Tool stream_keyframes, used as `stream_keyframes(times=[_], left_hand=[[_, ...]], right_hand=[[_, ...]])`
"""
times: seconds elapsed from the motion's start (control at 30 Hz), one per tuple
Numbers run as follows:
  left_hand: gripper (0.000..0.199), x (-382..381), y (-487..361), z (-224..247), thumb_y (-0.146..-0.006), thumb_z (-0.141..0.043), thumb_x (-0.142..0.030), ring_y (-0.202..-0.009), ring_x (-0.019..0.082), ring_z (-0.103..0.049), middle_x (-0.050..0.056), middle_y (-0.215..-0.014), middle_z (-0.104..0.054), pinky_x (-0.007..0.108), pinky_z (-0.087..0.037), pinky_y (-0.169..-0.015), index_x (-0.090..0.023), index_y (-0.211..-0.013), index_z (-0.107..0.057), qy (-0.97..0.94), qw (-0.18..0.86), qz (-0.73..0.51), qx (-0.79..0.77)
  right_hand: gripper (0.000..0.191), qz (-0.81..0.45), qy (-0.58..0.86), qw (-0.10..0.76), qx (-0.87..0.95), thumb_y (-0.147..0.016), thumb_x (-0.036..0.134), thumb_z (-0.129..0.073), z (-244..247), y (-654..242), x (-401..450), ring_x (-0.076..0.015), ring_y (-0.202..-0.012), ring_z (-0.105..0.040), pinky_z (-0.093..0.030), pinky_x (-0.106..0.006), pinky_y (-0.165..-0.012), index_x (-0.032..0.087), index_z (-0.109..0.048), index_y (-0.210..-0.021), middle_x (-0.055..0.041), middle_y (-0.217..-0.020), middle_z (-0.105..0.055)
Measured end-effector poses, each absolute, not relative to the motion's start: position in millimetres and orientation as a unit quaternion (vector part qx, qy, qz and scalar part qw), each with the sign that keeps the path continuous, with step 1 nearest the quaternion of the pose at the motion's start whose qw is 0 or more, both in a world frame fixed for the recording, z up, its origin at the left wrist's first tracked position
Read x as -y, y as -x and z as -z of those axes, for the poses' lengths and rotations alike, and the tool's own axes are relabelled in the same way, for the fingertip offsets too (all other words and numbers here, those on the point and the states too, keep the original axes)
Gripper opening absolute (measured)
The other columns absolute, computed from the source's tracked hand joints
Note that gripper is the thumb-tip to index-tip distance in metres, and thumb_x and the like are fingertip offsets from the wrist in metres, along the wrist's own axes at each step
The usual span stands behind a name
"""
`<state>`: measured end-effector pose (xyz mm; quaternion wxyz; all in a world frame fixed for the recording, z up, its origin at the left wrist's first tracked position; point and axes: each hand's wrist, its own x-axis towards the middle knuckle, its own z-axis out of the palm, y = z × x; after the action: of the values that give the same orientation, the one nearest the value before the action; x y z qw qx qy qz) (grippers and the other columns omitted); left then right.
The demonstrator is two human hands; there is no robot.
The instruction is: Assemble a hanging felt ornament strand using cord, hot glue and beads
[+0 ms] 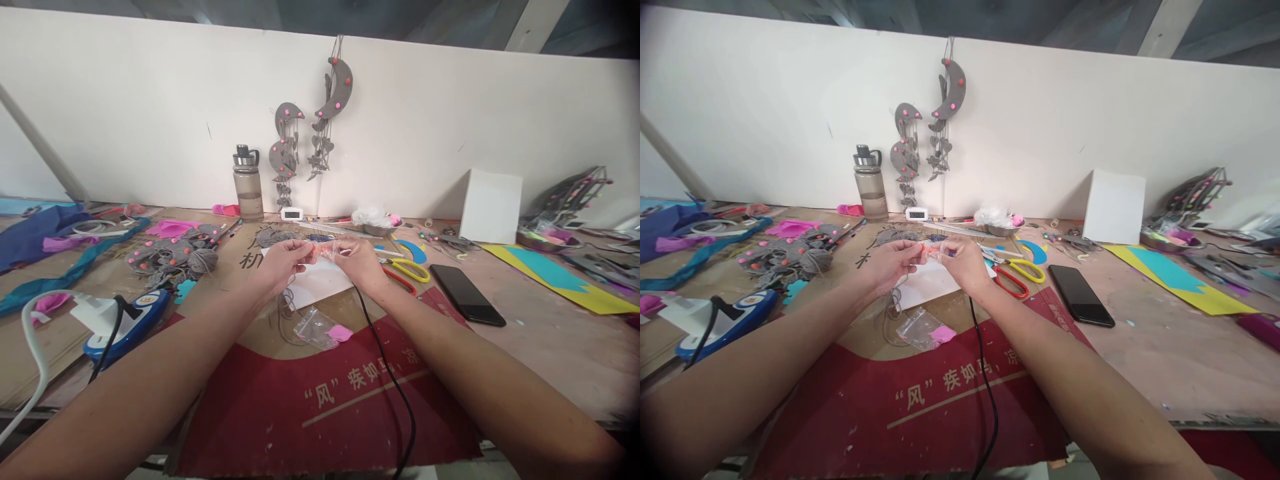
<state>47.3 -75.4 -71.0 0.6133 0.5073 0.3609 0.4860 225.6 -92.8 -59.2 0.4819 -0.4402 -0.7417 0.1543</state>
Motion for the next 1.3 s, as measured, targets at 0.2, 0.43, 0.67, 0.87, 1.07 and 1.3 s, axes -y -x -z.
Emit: stream_keyframes(times=[0.2,0.43,0.67,0.87,1.07,1.3], left_hand=[[0.033,77.3,-50.5,69.6,-0.061,-0.082,-0.036,-0.065,0.01,-0.054,0.006,-0.076,-0.064,0.023,-0.035,-0.056,-0.013,-0.08,-0.068,-0.53,0.628,-0.46,-0.336],[0.026,76.4,-49.9,69.0,-0.058,-0.083,-0.027,-0.062,0.008,-0.05,0.004,-0.073,-0.063,0.023,-0.033,-0.054,-0.013,-0.075,-0.068,-0.515,0.622,-0.475,-0.348],[0.025,77.5,-51.1,66.3,-0.058,-0.082,-0.024,-0.06,0.008,-0.051,0.003,-0.071,-0.063,0.023,-0.036,-0.056,-0.013,-0.073,-0.066,-0.506,0.626,-0.484,-0.343],[0.026,78.5,-50.3,68.5,-0.061,-0.081,-0.028,-0.067,0.01,-0.055,0.006,-0.077,-0.065,0.024,-0.038,-0.06,-0.013,-0.077,-0.068,-0.518,0.635,-0.474,-0.322],[0.023,82.4,-55.9,72.0,-0.057,-0.082,-0.022,-0.057,0.008,-0.049,0.003,-0.065,-0.061,0.024,-0.032,-0.054,-0.013,-0.068,-0.064,-0.491,0.645,-0.487,-0.325],[0.025,84.5,-60.7,75.1,-0.054,-0.082,-0.018,-0.054,0.006,-0.047,0.001,-0.063,-0.059,0.024,-0.033,-0.054,-0.013,-0.068,-0.061,-0.426,0.674,-0.51,-0.321]], right_hand=[[0.018,-0.133,0.427,0.471,0.76,-0.079,0.031,-0.065,64.4,-222.9,92.9,-0.0176,-0.085,-0.062,-0.047,-0.028,-0.075,0.024,-0.077,-0.09,-0.0041,-0.09,-0.07],[0.019,-0.099,0.412,0.468,0.776,-0.081,0.032,-0.065,61.8,-219.5,100.9,-0.0186,-0.09,-0.064,-0.049,-0.031,-0.084,0.026,-0.077,-0.094,-0.0048,-0.094,-0.071],[0.021,-0.133,0.405,0.495,0.757,-0.081,0.03,-0.064,61.3,-216.1,106.8,-0.0194,-0.086,-0.066,-0.052,-0.032,-0.08,0.024,-0.076,-0.097,-0.0036,-0.089,-0.074],[0.021,-0.149,0.398,0.508,0.749,-0.08,0.026,-0.063,63.4,-217.6,104.4,-0.0209,-0.09,-0.066,-0.051,-0.033,-0.083,0.023,-0.077,-0.095,-0.0054,-0.094,-0.074],[0.019,-0.158,0.402,0.458,0.777,-0.078,0.029,-0.065,63.2,-224.1,97.5,-0.0204,-0.094,-0.065,-0.05,-0.033,-0.083,0.024,-0.077,-0.092,-0.0052,-0.097,-0.072],[0.021,-0.093,0.392,0.435,0.805,-0.082,0.029,-0.062,61.4,-226.8,100.2,-0.0216,-0.096,-0.066,-0.051,-0.036,-0.086,0.027,-0.076,-0.098,-0.0047,-0.1,-0.072]])
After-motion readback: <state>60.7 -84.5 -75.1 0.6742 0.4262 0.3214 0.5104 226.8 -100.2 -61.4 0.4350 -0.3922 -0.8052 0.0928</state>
